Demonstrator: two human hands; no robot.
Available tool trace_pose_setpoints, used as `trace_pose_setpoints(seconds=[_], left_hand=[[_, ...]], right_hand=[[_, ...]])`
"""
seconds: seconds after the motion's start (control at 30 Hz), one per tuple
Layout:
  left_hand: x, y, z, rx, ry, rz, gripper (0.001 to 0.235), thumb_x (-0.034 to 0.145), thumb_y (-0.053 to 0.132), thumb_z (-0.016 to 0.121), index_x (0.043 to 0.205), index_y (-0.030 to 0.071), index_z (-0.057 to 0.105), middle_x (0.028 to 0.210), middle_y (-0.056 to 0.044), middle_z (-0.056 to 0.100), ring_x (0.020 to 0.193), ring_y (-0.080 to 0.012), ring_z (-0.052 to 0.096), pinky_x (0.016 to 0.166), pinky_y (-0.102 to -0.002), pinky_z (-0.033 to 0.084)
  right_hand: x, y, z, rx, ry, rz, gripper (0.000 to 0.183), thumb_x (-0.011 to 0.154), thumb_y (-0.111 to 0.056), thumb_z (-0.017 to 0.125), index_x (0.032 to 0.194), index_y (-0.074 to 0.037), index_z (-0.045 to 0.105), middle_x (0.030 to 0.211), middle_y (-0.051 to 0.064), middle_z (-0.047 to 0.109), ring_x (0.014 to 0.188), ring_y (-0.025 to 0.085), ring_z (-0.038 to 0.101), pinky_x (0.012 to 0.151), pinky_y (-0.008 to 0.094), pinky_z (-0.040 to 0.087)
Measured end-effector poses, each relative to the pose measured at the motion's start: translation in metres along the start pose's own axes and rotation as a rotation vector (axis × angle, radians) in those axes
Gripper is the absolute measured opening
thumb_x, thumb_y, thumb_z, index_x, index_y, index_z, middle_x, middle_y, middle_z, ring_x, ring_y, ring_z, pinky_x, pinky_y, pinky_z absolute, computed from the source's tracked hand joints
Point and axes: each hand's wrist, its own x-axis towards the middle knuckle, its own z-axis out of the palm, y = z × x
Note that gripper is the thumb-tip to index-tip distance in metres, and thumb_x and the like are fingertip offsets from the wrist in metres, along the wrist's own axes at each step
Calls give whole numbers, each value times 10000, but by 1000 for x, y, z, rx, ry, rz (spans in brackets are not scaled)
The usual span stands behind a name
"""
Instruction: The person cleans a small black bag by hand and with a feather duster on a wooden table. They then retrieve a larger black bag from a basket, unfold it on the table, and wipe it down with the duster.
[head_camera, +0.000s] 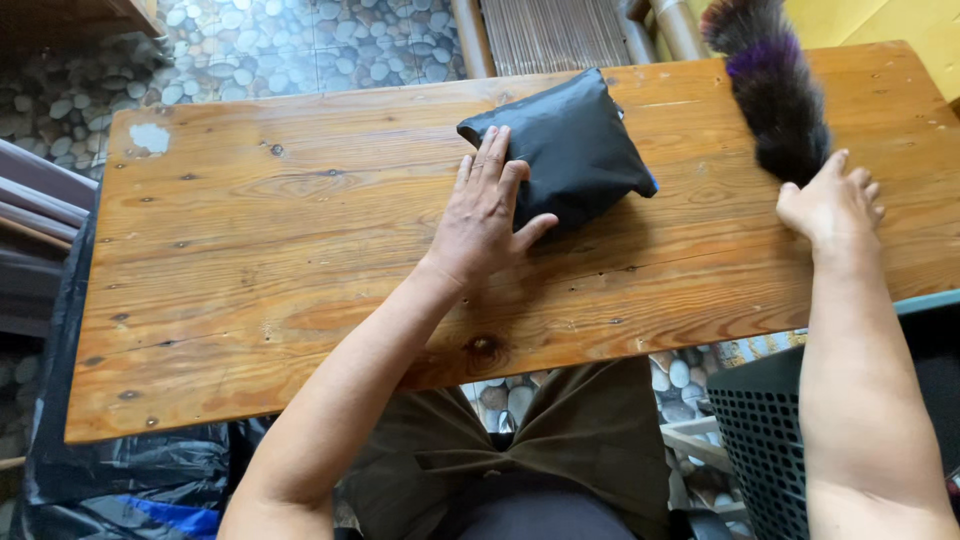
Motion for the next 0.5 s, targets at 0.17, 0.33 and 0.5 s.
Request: trace_pose_setpoints(seconds=[0.17,0.33,0.5], left_hand=[[5,-21,37,1,184,-357,736,815,326,594,1493,98,423,1645,-218,291,1522,-394,322,1229,-541,285],[8,-38,31,-56,345,-424,682,964,518,606,1429,45,451,1343,-193,554,1289,-392,517,1081,-513,416],[10,-59,27,-171,257,-504,663,910,572,655,1340,80,541,1256,-146,565,1200,-373,571,1025,-506,453]], right_hand=[[21,35,28,-167,118,-42,392,1003,-220,596,1273,55,666,1324,318,616,1239,488,542,934,627,471],[-32,-12,0,66,278,-286,349,1106,-221,438,1312,20,585,1150,360,656,992,591,627,821,656,469],[-118,-67,-33,148,176,-870,537,1090,-116,557,1618,-217,544,934,122,587,737,319,596,665,469,547]])
